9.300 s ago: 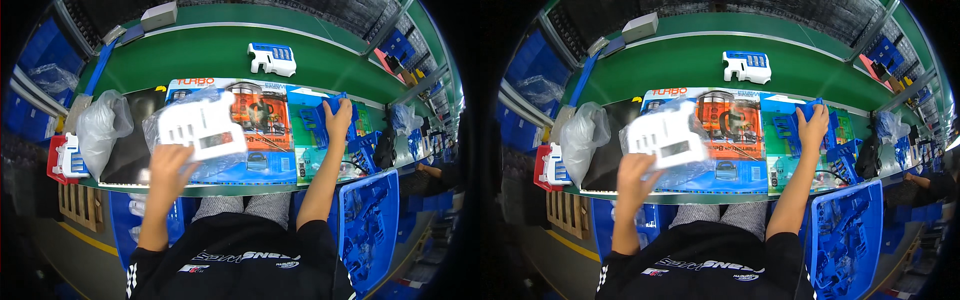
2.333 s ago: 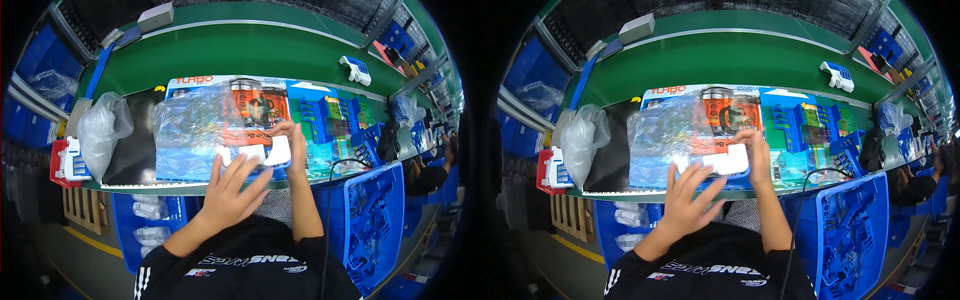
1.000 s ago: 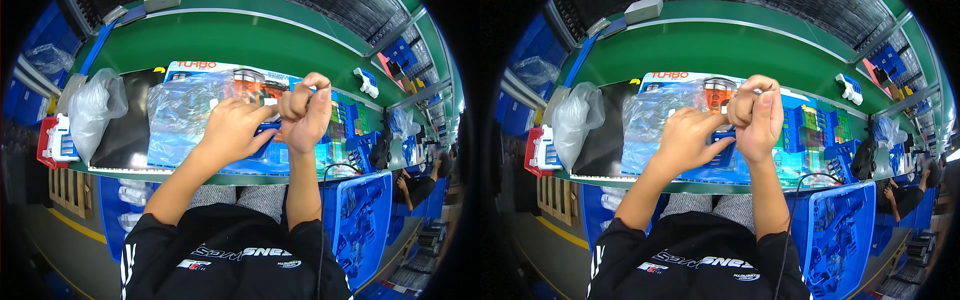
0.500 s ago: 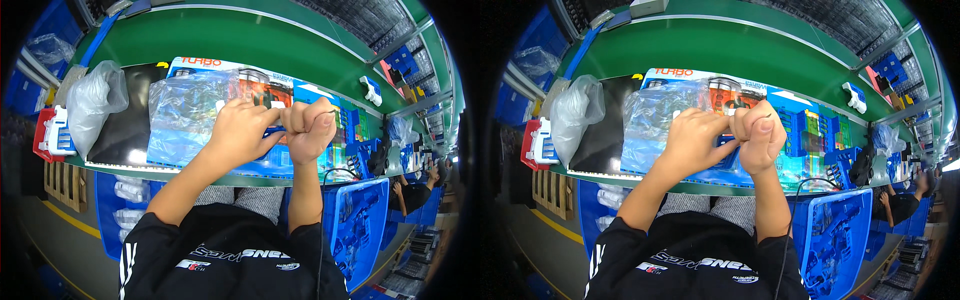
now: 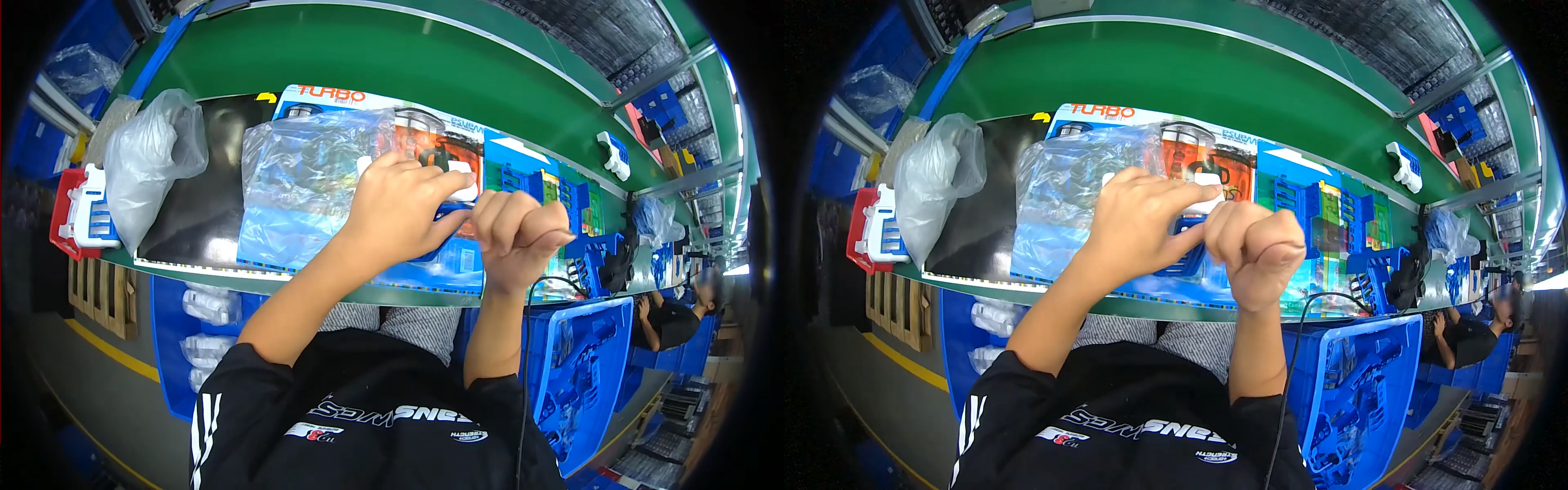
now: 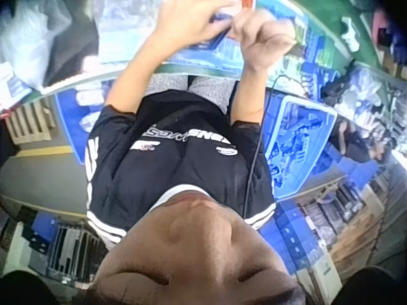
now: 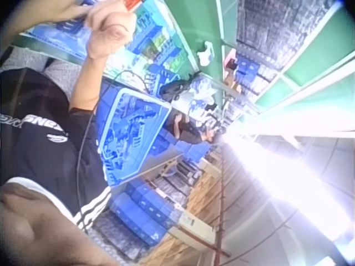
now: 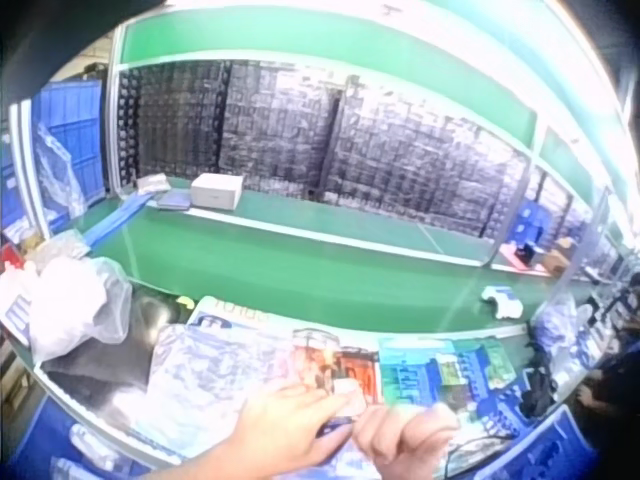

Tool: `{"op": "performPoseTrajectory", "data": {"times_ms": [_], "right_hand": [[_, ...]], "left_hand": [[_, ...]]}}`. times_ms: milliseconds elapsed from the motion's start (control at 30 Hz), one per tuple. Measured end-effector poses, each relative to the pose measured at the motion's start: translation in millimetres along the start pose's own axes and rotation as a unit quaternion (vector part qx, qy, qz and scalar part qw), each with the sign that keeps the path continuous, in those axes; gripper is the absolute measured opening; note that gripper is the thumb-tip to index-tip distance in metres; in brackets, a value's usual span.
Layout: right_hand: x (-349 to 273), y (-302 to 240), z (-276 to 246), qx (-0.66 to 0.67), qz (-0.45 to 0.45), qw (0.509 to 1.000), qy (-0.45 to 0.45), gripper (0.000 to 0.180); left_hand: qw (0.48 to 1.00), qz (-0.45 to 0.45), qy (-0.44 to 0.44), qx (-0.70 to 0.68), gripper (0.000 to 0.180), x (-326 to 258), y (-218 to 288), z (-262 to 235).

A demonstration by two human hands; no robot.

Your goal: Assembling white and blue plastic toy components at a factory workbench.

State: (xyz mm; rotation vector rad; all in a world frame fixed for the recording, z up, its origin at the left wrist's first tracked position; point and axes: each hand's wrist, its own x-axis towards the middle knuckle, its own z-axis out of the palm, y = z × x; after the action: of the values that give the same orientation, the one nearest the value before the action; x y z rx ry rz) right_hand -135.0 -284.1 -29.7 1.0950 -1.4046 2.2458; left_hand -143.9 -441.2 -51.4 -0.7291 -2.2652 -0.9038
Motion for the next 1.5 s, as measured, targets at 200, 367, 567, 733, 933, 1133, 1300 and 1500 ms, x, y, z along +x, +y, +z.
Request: {"op": "performPoseTrajectory", "data": {"times_ms": [200, 367, 567, 733, 933, 1133, 1300, 1500], "right_hand": [[0.3, -1.2, 2.5, 0.032, 0.017, 0.998, 0.061, 0.051], [-8.6, -2.6, 7.8, 0.027, 0.020, 0.997, 0.070, 0.052], [-2.9, -0.8, 15.2, -0.018, 0.031, 0.998, 0.054, 0.052], [-4.7, -3.0, 11.9, -0.011, 0.034, 0.996, 0.077, 0.053], [-3.7, 5.9, 16.0, -0.052, -0.023, 0.994, 0.094, 0.053], [-15.5, -4.7, -42.8, 0.167, 0.015, 0.950, 0.262, 0.046], [-70.2, 68.1, -78.4, -0.104, 0.131, 0.955, 0.244, 0.043], [-103.2, 104.3, -85.4, -0.391, 0.182, 0.893, 0.129, 0.022]], "left_hand": [[0.999, -0.023, -0.045, 0.001, 0.039, -1.9, 9.4, -8.0], [0.999, -0.008, -0.049, 0.010, 0.038, -5.5, 7.5, -7.2], [0.999, 0.033, -0.016, -0.003, 0.032, -9.1, 2.6, -0.2], [0.999, 0.040, -0.021, 0.012, 0.027, -11.3, 11.2, -3.5], [0.998, 0.044, -0.017, 0.042, 0.026, -8.6, 8.9, -2.7], [0.998, 0.053, -0.036, 0.024, 0.030, -18.0, 24.0, -14.9], [0.996, 0.074, -0.035, 0.028, 0.027, -21.2, 25.8, -18.1], [0.995, 0.079, -0.053, 0.024, 0.030, -11.3, 23.8, -18.3]]}}
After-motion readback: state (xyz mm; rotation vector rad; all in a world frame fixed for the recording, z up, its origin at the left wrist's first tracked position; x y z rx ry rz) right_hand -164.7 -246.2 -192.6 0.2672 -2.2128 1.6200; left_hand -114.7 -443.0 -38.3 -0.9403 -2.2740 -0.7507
